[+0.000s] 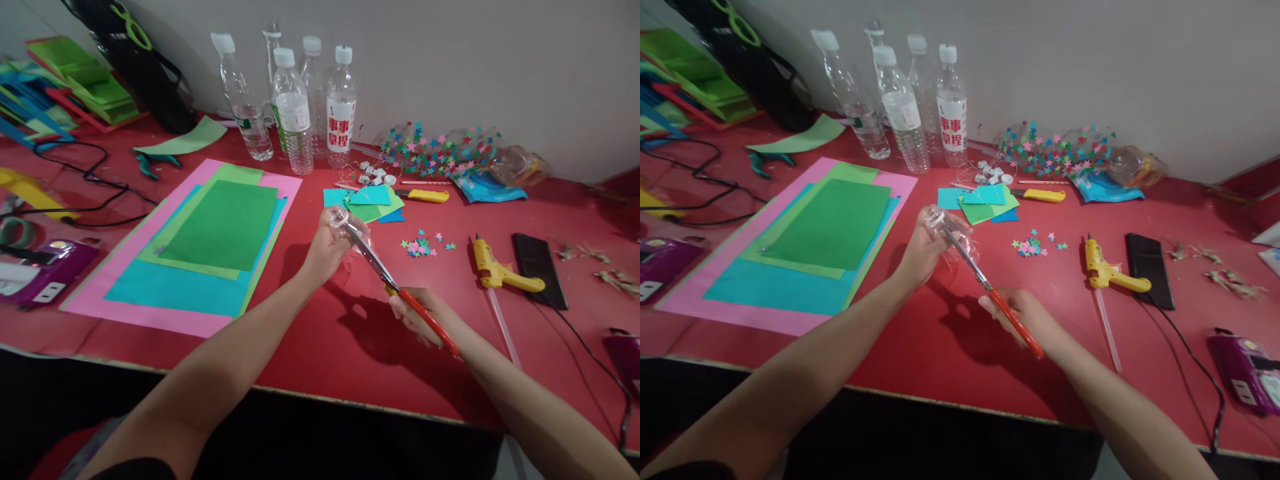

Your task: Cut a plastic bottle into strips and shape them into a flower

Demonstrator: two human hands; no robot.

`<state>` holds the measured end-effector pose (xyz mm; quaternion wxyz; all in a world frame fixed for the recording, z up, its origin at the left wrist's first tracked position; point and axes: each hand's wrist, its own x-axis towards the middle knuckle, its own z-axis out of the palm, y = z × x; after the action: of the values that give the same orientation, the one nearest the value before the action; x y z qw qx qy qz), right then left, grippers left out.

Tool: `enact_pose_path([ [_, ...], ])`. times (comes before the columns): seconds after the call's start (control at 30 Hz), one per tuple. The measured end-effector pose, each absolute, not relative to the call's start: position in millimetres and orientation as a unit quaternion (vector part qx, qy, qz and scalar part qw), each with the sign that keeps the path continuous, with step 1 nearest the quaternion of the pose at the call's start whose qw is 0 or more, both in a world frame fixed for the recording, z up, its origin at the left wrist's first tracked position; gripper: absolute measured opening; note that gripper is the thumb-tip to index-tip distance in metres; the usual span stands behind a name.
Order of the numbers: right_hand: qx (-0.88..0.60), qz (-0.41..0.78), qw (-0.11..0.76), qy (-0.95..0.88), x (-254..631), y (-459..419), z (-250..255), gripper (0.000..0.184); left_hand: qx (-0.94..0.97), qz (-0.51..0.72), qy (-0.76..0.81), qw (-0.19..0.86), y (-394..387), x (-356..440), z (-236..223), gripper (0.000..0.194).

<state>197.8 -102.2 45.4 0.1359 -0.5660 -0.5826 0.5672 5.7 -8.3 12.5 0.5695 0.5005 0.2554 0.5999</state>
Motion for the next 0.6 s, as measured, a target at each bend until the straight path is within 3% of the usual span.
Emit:
enact_pose_path([
  [0.6,-0.557,0.601,0.122,-0.560,199.6,-99.9,45.4,0.054,0.404,0.604,0.301,0.618,-3.8,3.3,15.8,0.039],
])
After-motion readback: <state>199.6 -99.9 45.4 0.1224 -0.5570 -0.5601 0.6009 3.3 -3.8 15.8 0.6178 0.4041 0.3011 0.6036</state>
